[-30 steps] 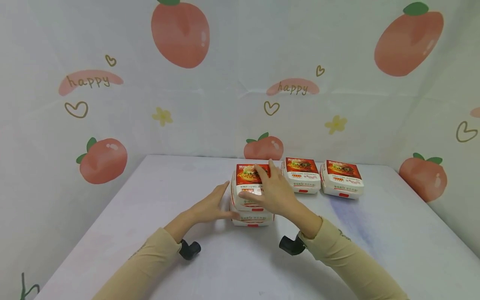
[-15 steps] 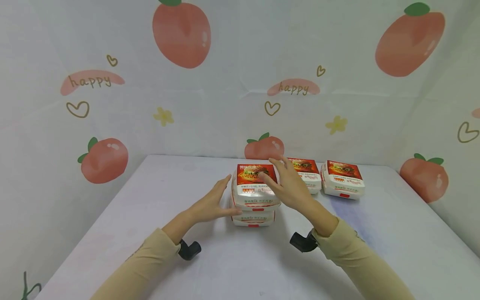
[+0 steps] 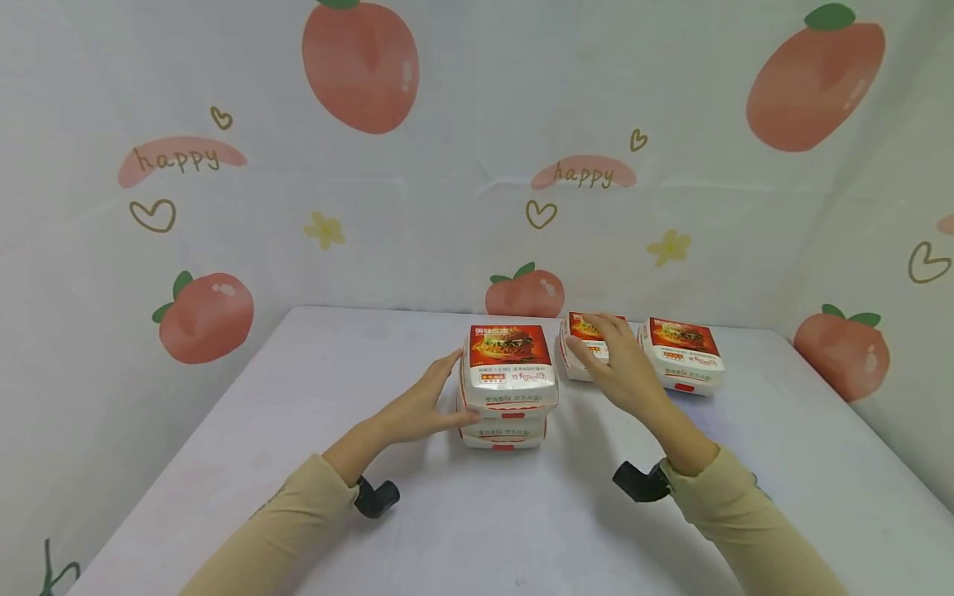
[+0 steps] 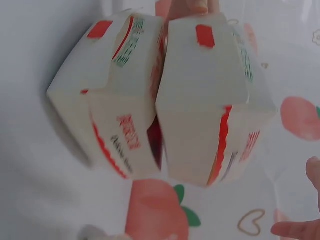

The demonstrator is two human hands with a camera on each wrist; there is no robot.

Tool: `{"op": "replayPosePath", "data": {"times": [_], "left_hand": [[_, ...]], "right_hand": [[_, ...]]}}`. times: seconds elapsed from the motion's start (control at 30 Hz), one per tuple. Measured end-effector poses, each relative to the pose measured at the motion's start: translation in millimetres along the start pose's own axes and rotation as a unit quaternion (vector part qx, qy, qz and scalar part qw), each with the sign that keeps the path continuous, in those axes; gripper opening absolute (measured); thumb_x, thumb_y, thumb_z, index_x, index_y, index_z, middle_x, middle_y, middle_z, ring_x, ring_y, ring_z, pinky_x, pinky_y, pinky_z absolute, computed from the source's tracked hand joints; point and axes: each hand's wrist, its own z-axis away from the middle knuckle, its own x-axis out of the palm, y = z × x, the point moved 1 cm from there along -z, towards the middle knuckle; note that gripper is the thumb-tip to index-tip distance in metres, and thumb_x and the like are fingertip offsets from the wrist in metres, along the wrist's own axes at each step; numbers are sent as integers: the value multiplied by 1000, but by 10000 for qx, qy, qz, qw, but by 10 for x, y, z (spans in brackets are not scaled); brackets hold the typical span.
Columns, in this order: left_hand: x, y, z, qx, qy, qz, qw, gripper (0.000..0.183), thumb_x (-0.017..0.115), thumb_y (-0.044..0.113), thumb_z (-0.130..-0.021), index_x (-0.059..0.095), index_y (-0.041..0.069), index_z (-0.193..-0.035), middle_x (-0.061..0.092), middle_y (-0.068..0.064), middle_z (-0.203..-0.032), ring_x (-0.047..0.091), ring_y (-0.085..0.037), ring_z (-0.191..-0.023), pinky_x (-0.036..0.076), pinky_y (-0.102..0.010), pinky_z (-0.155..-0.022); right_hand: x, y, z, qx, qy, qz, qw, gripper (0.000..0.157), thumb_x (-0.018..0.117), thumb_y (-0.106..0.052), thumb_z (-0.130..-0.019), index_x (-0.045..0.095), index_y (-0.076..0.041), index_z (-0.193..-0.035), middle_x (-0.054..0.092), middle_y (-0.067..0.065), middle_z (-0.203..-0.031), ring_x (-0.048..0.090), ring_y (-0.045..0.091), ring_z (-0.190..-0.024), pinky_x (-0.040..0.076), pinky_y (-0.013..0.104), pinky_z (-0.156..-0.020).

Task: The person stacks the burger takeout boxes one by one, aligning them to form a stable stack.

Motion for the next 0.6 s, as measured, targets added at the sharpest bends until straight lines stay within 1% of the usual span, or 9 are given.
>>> {"op": "replayPosePath", "data": {"times": [0.17,0.33,0.43,0.6], "left_hand": [[-1,-6,-3,-30,18,-21,10000,98,69,45,-81,8,16,-151,18,-12,-155,19,-31,-144,26,-57,-112],[3,-5,-2,-67,8,-26,10000,98,69,45,-80,8,16,-151,18,-12,-155,19,-30,-144,26,-58,-111],[9,-10,-2,-96,-10,-25,10000,98,68,46,-81,7,16,-151,17,-11,-155,19,-30,-144,26,-57,-111],[11,-3,3,-95,-4,-3,10000,97,68,45,-81,8,16,-151,17,-11,-155,19,-30,-144,26,-58,-111]], "right_hand": [[-51,189,23,36,142,-64,9999,59,50,-39,-95,38,-4,-140,33,24,-145,29,41,-136,26,63,-108],[-107,390,63,104,289,-87,9995,59,49,-40,-95,39,0,-138,35,26,-143,27,45,-136,25,65,-107],[-153,520,94,78,541,-96,9985,58,50,-38,-95,41,4,-135,37,28,-141,30,46,-133,27,64,-105],[-256,726,139,99,1030,-81,9946,51,55,-27,-93,45,7,-130,42,32,-134,38,47,-123,32,63,-99]]}}
